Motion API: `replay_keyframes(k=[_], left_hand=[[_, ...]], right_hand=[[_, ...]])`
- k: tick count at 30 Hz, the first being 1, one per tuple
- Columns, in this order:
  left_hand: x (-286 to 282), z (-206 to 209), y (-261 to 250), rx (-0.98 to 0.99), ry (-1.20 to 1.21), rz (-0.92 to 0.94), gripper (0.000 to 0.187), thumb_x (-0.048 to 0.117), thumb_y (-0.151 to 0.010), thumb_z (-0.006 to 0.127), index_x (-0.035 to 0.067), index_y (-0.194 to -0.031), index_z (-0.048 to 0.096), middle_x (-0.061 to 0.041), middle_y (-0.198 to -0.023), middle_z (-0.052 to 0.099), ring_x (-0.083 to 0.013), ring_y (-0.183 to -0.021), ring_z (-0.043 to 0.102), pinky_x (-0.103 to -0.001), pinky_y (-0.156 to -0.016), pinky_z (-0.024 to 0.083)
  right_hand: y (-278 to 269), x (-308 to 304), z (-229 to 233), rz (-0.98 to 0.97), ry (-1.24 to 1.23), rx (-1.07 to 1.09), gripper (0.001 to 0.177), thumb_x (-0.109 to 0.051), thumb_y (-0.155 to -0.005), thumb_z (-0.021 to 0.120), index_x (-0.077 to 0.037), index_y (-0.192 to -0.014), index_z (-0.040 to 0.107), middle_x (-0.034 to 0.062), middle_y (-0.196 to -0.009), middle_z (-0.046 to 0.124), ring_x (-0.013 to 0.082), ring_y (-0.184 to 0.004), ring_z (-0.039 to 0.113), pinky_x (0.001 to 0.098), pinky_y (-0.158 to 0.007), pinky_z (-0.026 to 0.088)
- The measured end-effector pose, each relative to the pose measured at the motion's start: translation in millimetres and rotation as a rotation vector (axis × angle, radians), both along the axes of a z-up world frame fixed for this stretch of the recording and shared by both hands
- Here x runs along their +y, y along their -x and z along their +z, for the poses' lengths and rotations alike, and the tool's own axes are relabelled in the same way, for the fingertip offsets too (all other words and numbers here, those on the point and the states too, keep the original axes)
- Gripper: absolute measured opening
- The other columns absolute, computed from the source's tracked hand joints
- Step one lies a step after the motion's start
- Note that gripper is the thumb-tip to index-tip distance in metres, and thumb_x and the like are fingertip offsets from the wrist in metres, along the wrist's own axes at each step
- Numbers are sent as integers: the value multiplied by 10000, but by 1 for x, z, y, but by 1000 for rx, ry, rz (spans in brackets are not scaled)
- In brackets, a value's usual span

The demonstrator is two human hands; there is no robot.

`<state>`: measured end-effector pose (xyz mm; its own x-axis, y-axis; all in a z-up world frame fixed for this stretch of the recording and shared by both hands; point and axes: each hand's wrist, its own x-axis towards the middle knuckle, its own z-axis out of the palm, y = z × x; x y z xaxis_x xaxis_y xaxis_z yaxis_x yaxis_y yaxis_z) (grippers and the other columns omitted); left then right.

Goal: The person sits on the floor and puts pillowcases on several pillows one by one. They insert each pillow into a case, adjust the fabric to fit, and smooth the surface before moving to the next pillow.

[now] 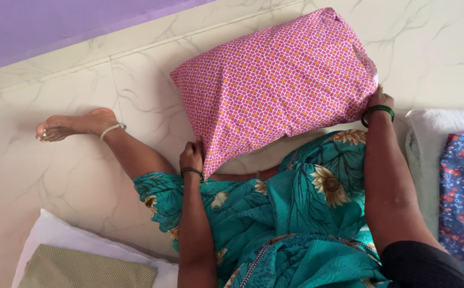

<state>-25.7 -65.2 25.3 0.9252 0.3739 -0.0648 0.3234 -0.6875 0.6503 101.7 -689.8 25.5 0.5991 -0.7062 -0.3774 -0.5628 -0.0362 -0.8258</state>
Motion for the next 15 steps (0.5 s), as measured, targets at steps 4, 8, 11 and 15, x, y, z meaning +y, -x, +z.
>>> replay_keyframes(k=[4, 8, 11, 15], left_hand=[[0, -23, -11, 22, -80, -17, 609, 606, -1047, 447, 62, -899, 677, -242, -786, 691, -484, -784, 656, -576, -672, 467], [26, -52, -21, -255, 79, 159, 547, 516, -1043, 543, 28, -837, 676, -224, -691, 647, -413, -653, 594, -514, -605, 452], [42, -72, -24, -365, 95, 209, 546, 470, -1061, 601, 1, -786, 657, -184, -670, 623, -272, -585, 539, -420, -585, 433], [40, -73, -26, -97, 504, 388, 539, 480, -997, 634, -30, -827, 672, -155, -704, 670, -191, -578, 572, -373, -555, 467]], right_hand=[[-5, 6, -4, 150, 403, 192, 607, -553, -1059, 519, 6, -1040, 755, 234, -917, 701, 387, -817, 699, 493, -755, 520], [-1, -6, 3, 37, 272, 52, 523, -505, -1003, 604, -6, -985, 761, 183, -907, 756, 332, -830, 728, 470, -730, 545], [0, -3, 0, -33, 300, 108, 503, -486, -979, 646, 4, -959, 760, 192, -919, 757, 349, -856, 743, 474, -769, 554], [-4, -3, 4, 182, 620, 290, 513, -486, -978, 613, 7, -967, 756, 267, -971, 711, 417, -952, 691, 510, -884, 517]])
